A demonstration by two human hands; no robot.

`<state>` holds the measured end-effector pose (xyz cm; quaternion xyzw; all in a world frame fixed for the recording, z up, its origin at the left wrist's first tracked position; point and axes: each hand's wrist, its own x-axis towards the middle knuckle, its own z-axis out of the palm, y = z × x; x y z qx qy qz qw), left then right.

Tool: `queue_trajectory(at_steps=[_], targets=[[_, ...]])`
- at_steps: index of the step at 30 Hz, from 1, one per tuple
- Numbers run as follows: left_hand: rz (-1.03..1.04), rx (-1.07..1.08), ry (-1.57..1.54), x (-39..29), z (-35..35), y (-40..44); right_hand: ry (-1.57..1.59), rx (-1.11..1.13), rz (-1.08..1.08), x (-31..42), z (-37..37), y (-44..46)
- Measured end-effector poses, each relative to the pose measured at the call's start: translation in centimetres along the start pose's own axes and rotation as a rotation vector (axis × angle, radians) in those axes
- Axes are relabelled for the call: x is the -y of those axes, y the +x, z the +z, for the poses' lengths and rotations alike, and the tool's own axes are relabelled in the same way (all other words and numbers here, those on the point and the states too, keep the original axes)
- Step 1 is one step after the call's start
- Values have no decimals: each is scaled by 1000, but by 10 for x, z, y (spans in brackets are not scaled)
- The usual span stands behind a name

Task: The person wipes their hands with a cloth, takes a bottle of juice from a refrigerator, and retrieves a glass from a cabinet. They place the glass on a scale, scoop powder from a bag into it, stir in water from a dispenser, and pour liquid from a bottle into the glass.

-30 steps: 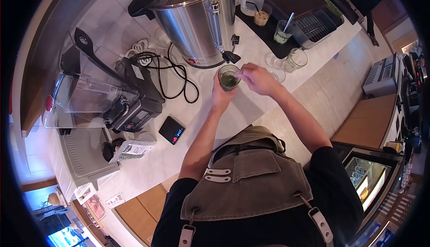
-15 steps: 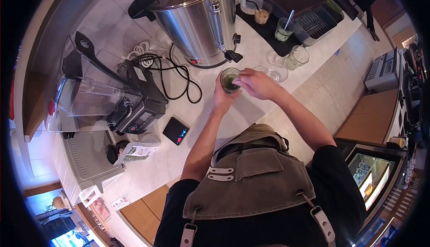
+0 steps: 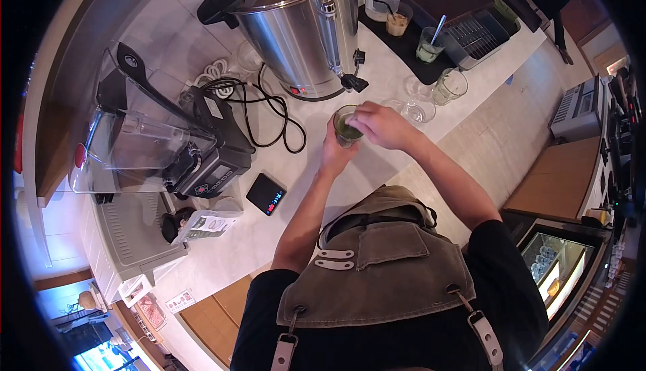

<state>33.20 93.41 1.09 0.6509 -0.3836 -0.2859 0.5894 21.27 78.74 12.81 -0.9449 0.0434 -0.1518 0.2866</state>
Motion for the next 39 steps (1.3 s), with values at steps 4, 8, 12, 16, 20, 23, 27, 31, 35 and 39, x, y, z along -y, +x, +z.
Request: queue_trajectory(at_steps=[4,8,12,16,20,23,27,31,35,39], targets=[[-55,26,34,-9,-4,-2,-69,39,55,-17,-19,-8],[-25,17,-39,-4,-2,-1,-1,7,-22,-2,0,2],[-44,8,14,-1,-3,-1,-29,91,8,-12,-22,-8],[-11,7,-29,1,0,2,-31,-9,-34,-9,-1,3],[-80,37,12,-8,-4,1,-16,46,4,-12,-18,-10],[-56,3,2,0,0,-3,-89,-80,45,-22,1,-1],[-20,47,-87,4,-2,0,32,11,-164,-8,-6,-10],[-69,32,-24,-2,-1,-2,-80,-112,14,-14,-9,1],[-111,64,-35,-7,-5,-2,-7,37,-156,1,-9,-4],[-48,35,79,-21,-3,-5,-96,-28,38,-10,-20,2]])
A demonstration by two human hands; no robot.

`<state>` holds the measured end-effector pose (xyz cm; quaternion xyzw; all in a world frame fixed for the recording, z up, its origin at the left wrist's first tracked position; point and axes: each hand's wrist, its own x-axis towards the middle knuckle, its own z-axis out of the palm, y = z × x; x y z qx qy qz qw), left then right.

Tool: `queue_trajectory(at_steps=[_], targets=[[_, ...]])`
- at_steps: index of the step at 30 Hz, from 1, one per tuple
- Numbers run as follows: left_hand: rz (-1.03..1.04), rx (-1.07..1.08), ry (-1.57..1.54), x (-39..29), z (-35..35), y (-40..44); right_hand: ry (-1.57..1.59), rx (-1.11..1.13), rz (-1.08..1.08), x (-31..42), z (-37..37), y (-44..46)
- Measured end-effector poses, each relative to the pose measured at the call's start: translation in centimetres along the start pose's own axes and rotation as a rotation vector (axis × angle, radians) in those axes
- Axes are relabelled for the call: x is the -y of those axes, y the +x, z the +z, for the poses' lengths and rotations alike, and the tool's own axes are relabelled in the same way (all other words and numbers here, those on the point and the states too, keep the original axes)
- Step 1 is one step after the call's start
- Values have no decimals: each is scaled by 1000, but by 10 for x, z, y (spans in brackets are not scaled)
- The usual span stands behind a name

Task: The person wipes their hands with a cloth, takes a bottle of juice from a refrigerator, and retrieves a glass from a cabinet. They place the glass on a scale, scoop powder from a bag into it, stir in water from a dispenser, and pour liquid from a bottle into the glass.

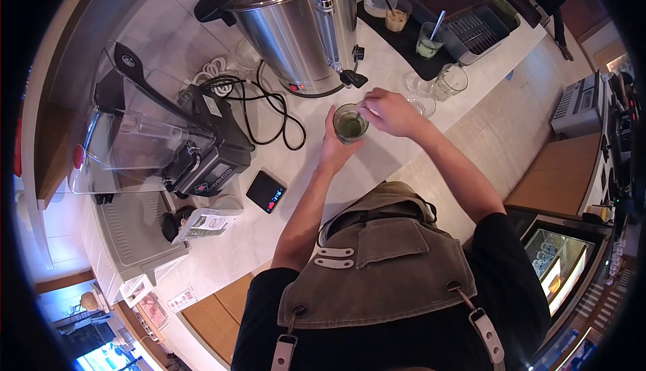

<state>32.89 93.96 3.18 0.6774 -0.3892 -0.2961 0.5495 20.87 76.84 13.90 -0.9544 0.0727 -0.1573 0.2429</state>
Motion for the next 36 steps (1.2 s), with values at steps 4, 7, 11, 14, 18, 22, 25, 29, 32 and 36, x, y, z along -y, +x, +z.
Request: queue_trajectory(at_steps=[4,7,11,14,18,22,25,29,32,36], targets=[[-27,26,-135,6,0,-1,106,20,-209,16,12,-5],[-51,20,-171,2,1,1,40,16,-64,-1,2,-1],[-9,28,-128,-3,-1,1,14,16,-159,12,10,1],[-9,24,-114,2,0,1,66,19,-169,5,9,-9],[-12,36,-197,10,3,2,-2,-4,-64,7,3,-1],[59,8,-116,8,2,1,69,84,-142,15,6,-12],[-44,14,-196,1,-1,-3,-46,64,29,-2,-1,-6],[-14,25,-250,1,-2,0,87,56,-183,19,17,0],[-12,51,-244,5,-6,-1,103,95,-137,4,1,-11],[-64,44,-199,1,-5,-4,7,40,-71,7,16,4]])
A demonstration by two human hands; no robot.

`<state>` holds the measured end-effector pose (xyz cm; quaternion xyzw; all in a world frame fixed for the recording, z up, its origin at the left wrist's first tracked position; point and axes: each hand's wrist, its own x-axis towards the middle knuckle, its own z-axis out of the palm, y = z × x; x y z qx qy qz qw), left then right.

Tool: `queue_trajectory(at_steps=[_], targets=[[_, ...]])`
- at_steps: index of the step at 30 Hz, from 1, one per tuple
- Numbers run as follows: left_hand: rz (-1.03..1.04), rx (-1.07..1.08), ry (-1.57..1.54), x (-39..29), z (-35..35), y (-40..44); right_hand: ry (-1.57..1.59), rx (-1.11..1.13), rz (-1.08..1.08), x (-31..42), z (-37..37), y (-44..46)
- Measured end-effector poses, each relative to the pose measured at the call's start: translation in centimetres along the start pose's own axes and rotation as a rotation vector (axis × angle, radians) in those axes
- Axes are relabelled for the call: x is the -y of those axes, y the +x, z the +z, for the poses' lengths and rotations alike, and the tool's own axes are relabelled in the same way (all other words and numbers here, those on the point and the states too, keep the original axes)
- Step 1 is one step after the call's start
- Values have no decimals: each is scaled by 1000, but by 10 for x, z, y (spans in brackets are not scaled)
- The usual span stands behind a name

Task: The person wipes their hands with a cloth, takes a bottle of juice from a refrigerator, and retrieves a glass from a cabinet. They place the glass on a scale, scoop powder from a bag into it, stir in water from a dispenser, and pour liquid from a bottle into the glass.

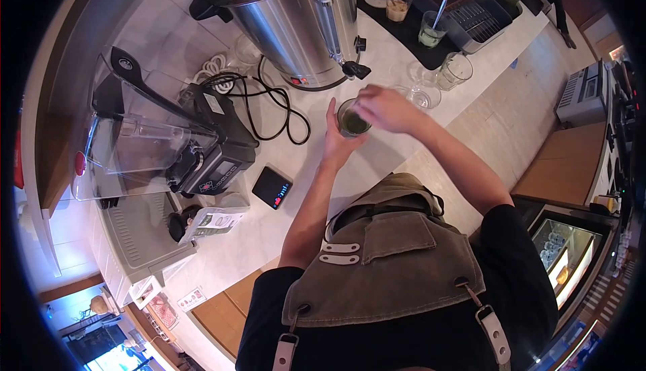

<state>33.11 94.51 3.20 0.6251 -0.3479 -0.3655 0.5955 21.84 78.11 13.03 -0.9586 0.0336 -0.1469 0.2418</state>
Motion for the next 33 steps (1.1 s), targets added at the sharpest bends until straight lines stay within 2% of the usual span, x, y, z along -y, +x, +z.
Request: queue_trajectory(at_steps=[1,4,5,9,12,13,16,17,20,21,24,25,28,30,32,33], targets=[[17,11,-15,1,0,1,49,25,-104,8,3,-1],[34,30,-45,3,-1,1,132,79,-147,4,-14,-13],[25,15,-47,3,-1,2,48,153,12,2,-26,-13],[14,-20,71,-9,3,-3,27,60,1,13,-5,-1],[87,22,-36,2,1,2,122,99,-121,9,-12,-17],[59,8,-6,0,2,2,82,107,-14,2,-20,-19],[21,-9,64,-4,4,0,-82,-32,-17,1,-12,-1],[46,0,70,1,5,0,-54,77,2,8,-8,-1],[7,3,6,4,3,4,105,92,-117,8,-11,-17],[-28,1,-31,3,4,3,90,87,-89,-3,-15,-19],[41,-9,76,-4,8,0,-16,-59,1,-10,-11,-10],[44,6,25,0,8,2,-25,52,0,-3,-8,-7],[18,31,-63,0,8,1,128,123,-95,9,-16,-18],[-28,14,-37,-7,9,1,62,56,-60,-6,-19,-18],[27,12,-34,8,10,1,-12,-41,-17,-13,-12,-11],[60,9,-32,8,10,4,-38,68,12,-2,-13,-6]])
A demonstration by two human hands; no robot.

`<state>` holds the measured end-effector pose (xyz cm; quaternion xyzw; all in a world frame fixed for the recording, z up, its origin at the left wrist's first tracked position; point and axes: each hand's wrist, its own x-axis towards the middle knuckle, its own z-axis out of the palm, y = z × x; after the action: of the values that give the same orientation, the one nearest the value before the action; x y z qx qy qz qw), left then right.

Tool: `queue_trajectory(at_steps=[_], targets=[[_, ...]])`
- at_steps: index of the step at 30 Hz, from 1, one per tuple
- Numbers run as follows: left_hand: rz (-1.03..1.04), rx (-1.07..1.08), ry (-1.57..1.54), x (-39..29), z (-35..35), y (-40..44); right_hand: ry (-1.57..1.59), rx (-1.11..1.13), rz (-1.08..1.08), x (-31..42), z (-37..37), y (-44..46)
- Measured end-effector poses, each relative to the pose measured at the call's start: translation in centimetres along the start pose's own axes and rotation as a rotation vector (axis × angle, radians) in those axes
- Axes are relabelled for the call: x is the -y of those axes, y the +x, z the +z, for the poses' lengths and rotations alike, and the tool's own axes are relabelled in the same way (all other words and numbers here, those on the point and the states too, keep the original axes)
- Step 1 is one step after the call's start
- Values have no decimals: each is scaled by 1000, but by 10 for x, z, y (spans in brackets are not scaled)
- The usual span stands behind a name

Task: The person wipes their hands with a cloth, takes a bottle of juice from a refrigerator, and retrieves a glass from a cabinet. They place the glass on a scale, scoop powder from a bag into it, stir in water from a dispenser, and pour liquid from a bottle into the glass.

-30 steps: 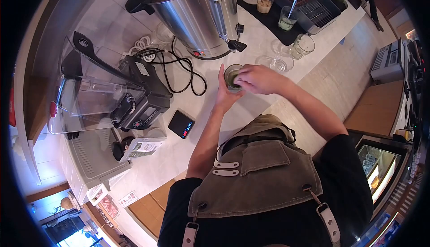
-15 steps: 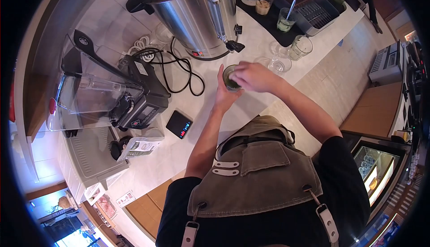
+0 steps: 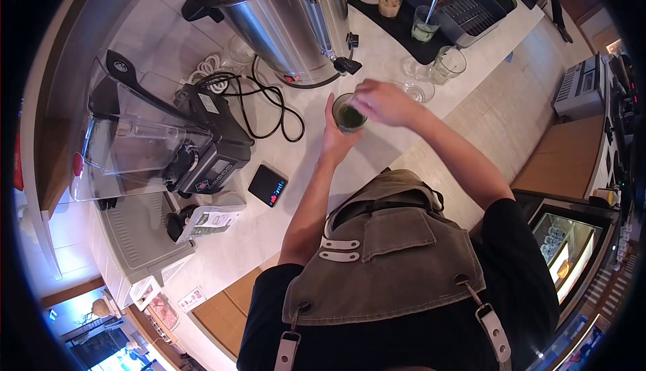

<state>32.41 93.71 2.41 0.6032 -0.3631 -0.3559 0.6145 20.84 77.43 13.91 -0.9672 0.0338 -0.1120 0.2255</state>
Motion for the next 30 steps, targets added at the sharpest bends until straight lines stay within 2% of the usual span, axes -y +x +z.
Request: queue_trajectory(at_steps=[3,7,8,11,12,15,18,20,23,24,27,28,30], targets=[[-14,-4,21,-2,-1,-1,172,42,-117,10,2,-12],[-41,-18,74,-8,1,-4,3,-81,-14,-6,-3,1],[-34,-6,55,-2,-1,-2,-13,-21,8,0,1,3],[-31,8,9,-8,0,-2,119,104,-118,14,-3,-6],[-33,6,-6,-11,1,-3,122,56,-142,7,-6,-9],[21,-21,147,-9,2,-6,-36,-14,0,-3,-9,-1],[-9,-26,185,-15,1,-7,68,65,-93,12,1,-4],[0,-4,75,-11,1,-7,132,92,-158,9,-6,-11],[-6,1,71,-7,1,-10,24,25,48,-4,-5,-2],[-7,-2,99,-6,0,-10,-17,-35,-46,2,-1,3],[56,5,-94,-1,4,-9,104,120,-135,20,-1,-4],[46,8,-24,0,2,-10,152,98,-158,10,-5,-10],[30,6,117,2,-3,-10,43,82,-4,2,-11,-3]])
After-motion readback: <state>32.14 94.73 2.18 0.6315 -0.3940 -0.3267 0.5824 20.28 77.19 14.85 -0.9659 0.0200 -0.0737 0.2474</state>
